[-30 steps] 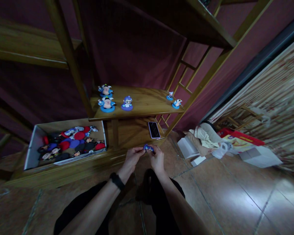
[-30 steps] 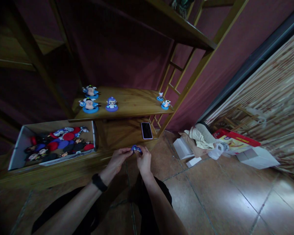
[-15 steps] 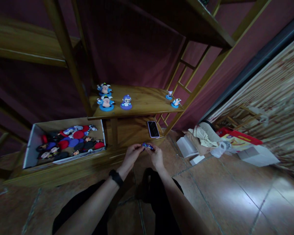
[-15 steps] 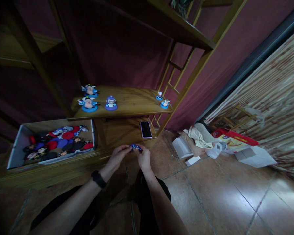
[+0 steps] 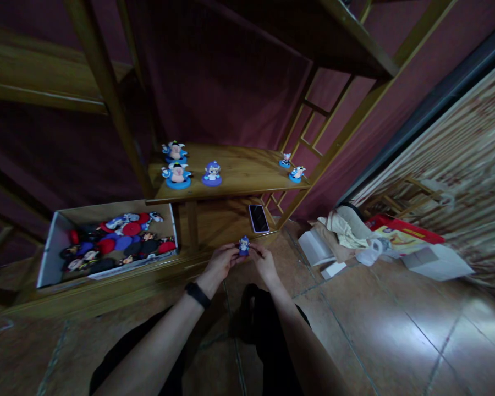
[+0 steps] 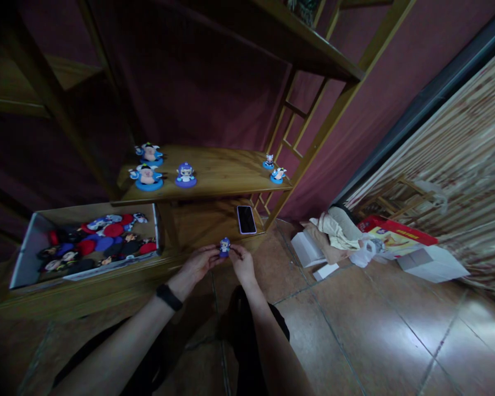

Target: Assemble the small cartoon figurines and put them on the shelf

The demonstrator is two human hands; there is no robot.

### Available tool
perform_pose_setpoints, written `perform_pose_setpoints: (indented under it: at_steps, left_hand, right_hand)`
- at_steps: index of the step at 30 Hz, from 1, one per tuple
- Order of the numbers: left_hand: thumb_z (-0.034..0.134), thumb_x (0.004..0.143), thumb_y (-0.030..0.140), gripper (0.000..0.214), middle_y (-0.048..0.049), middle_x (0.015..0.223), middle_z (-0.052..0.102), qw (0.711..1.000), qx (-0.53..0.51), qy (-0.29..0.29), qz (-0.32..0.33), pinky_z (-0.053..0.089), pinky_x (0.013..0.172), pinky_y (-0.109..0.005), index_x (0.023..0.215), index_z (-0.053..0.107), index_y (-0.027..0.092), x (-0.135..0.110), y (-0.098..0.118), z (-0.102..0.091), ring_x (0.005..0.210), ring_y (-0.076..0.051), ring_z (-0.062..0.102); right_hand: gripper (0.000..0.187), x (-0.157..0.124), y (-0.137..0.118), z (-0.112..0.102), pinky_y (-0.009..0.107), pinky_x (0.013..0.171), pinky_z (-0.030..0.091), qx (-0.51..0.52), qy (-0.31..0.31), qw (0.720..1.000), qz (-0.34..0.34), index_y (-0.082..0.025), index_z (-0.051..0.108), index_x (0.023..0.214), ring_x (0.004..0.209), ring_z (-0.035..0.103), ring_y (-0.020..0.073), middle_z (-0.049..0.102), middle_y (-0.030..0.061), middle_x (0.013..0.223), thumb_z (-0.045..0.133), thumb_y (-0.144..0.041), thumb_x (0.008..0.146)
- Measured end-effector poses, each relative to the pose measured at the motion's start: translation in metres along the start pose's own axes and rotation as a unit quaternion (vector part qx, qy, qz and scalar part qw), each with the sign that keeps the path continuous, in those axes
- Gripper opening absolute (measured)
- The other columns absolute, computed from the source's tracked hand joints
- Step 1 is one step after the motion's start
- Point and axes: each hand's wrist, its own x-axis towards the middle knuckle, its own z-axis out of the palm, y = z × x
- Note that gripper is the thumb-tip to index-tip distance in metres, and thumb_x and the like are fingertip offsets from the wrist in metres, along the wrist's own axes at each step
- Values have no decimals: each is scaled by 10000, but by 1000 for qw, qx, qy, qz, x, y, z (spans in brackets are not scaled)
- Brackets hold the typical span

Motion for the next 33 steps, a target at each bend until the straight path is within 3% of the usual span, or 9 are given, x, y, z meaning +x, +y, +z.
perform_pose_setpoints:
  at_steps: [5, 10, 21, 26, 33]
  left_hand:
    - [636, 674, -7, 163, -89, 746, 716, 1000, 6, 0, 6, 573, 678, -273, 799, 652, 96, -3, 0, 2, 663, -161, 688]
    - [665, 714, 48, 75, -81, 691, 703, 999, 8, 32, 24, 574, 643, -277, 759, 633, 99, -8, -1, 3, 612, -158, 679]
    - [689, 681, -9, 125, -92, 691, 699, 998, 14, 55, 5, 575, 626, -284, 758, 643, 78, -9, -3, 3, 605, -165, 676]
    - [703, 673, 0, 119, -86, 682, 693, 998, -1, 66, 19, 579, 657, -296, 714, 632, 86, -11, -11, 1, 605, -162, 674]
    - [684, 707, 30, 105, -87, 728, 694, 999, -27, 23, -10, 582, 664, -308, 755, 627, 103, -7, -9, -1, 649, -173, 681]
  right_hand:
    - [292, -4, -7, 1, 312, 709, 534, 97, 11, 993, 70, -182, 711, 841, 728, 645, 177, 716, 38, 813, 678, -406, 657]
    - [291, -7, -12, 2, 319, 721, 537, 143, 14, 984, 105, -171, 710, 786, 719, 650, 174, 709, 36, 778, 733, -387, 592]
    - [275, -10, -7, 5, 337, 753, 535, 178, 14, 976, 126, -156, 685, 748, 726, 659, 179, 703, 55, 755, 754, -369, 588]
    - [274, -10, 1, 10, 311, 680, 528, 160, 47, 978, 128, -155, 673, 699, 682, 641, 169, 687, 49, 721, 762, -375, 561]
    - [252, -10, -3, 10, 269, 624, 514, 161, 53, 978, 120, -176, 669, 723, 690, 636, 165, 687, 34, 738, 736, -371, 579]
